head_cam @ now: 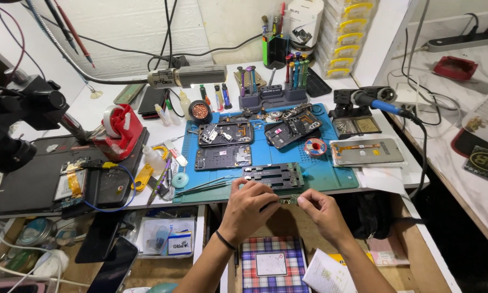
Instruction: A person performs delicate repairs on a mobile phone circuit board using tweezers and a probe at a specialized workbench.
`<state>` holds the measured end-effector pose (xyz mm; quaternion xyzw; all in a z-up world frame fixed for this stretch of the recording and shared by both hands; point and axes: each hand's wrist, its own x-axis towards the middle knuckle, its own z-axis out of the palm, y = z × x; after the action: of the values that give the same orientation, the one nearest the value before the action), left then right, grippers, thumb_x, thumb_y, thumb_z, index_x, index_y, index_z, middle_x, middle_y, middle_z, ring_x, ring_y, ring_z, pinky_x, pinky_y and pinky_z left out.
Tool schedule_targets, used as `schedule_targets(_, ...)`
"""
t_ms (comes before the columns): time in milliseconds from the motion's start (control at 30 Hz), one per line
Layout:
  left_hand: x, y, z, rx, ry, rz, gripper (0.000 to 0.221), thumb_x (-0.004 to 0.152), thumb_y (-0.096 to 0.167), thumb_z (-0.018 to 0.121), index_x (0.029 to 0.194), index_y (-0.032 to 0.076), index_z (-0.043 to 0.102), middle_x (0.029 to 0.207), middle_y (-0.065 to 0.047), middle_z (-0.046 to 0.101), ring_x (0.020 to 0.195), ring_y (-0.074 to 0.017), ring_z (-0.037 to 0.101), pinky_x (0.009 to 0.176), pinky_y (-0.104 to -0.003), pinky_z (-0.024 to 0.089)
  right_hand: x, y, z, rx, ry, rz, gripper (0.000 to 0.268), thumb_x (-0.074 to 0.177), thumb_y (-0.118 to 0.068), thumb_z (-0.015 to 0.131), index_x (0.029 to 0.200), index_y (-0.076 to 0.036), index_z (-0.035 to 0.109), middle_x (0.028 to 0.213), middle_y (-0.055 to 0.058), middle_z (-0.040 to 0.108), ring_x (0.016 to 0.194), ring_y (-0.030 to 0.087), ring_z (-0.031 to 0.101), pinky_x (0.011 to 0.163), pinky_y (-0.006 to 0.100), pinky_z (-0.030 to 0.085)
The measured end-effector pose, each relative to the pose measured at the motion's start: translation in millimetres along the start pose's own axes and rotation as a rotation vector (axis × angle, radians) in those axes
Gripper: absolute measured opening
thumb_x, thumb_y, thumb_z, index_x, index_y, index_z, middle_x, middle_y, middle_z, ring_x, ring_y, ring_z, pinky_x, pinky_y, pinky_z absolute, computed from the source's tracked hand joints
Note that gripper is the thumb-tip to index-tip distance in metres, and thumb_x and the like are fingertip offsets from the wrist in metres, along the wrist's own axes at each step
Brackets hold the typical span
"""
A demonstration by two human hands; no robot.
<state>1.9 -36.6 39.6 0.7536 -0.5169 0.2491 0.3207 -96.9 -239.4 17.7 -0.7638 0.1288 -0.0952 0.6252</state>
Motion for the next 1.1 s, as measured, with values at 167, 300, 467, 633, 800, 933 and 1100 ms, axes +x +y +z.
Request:
schedule_targets(167,-2.8,-0.7,4.8,-0.021,0.02,-0.026,0.007,0.088,0.018,0.082,0.086,0.017,0.076,0.092,0.003,0.072,0.085,-0.0168,0.065,0.091,-0.044,0.036,-0.4,1.1,-1.7,-0.036,0.021,0.032,0.025,0.098,-0.028,0.067,0.081,-0.011,0.071,0.066,-0.003,0.049,0.061,0.01,0.039,0.058,0.028,0.034)
schedule_targets(300,-4.6,-2.7,5.5,-0.019,0.035,-0.038,0.007,0.088,0.019,0.083,0.087,0.019,0.076,0.091,0.003,0.072,0.084,-0.0168,0.065,0.09,-0.043,0.037,1.2,6.7,-2.7,-0.026,0.028,0.037,0.023,0.098,-0.026,0.069,0.084,-0.009,0.075,0.063,-0.002,0.046,0.057,0.011,0.035,0.051,0.027,0.029)
schedule_targets(467,-7.1,-0.9,3.7,-0.032,0.046,-0.029,0.008,0.088,0.019,0.084,0.087,0.019,0.076,0.09,0.003,0.071,0.083,-0.0162,0.064,0.089,-0.042,0.037,0.1,7.6,-2.0,-0.003,0.008,0.002,0.027,0.098,-0.03,0.067,0.08,-0.011,0.071,0.064,-0.002,0.044,0.057,0.011,0.034,0.052,0.027,0.029)
schedule_targets(633,-7.9,-0.2,4.1,-0.04,0.066,-0.011,0.01,0.087,0.021,0.086,0.087,0.019,0.076,0.091,0.003,0.072,0.083,-0.0153,0.065,0.09,-0.042,0.039,-0.8,8.0,-2.6,0.035,-0.005,-0.054,0.027,0.098,-0.027,0.067,0.076,-0.012,0.067,0.064,-0.003,0.046,0.058,0.009,0.035,0.053,0.026,0.029)
schedule_targets(800,-3.5,5.3,-0.8,-0.031,0.103,0.032,0.012,0.086,0.016,0.087,0.088,0.017,0.075,0.09,0.001,0.071,0.082,-0.0169,0.065,0.089,-0.042,0.04,-0.3,9.9,-4.1,0.066,-0.022,-0.088,0.026,0.099,-0.026,0.067,0.076,-0.012,0.067,0.066,-0.004,0.047,0.06,0.009,0.037,0.054,0.026,0.031)
schedule_targets(933,-1.2,7.4,-2.6,-0.026,0.104,0.035,0.011,0.087,0.015,0.086,0.087,0.017,0.075,0.09,0.002,0.071,0.081,-0.0167,0.065,0.089,-0.042,0.04,0.7,10.7,-4.8,0.048,-0.013,-0.079,0.025,0.098,-0.026,0.067,0.077,-0.012,0.068,0.067,-0.003,0.048,0.061,0.01,0.038,0.056,0.027,0.033)
schedule_targets(1100,1.4,8.4,-3.6,-0.006,0.114,0.007,0.011,0.087,0.016,0.085,0.091,0.018,0.075,0.093,0.003,0.07,0.084,-0.0154,0.066,0.09,-0.042,0.039,2.2,13.1,-5.0,0.039,-0.02,-0.093,0.024,0.098,-0.025,0.067,0.078,-0.011,0.07,0.068,-0.003,0.051,0.061,0.01,0.04,0.057,0.026,0.035)
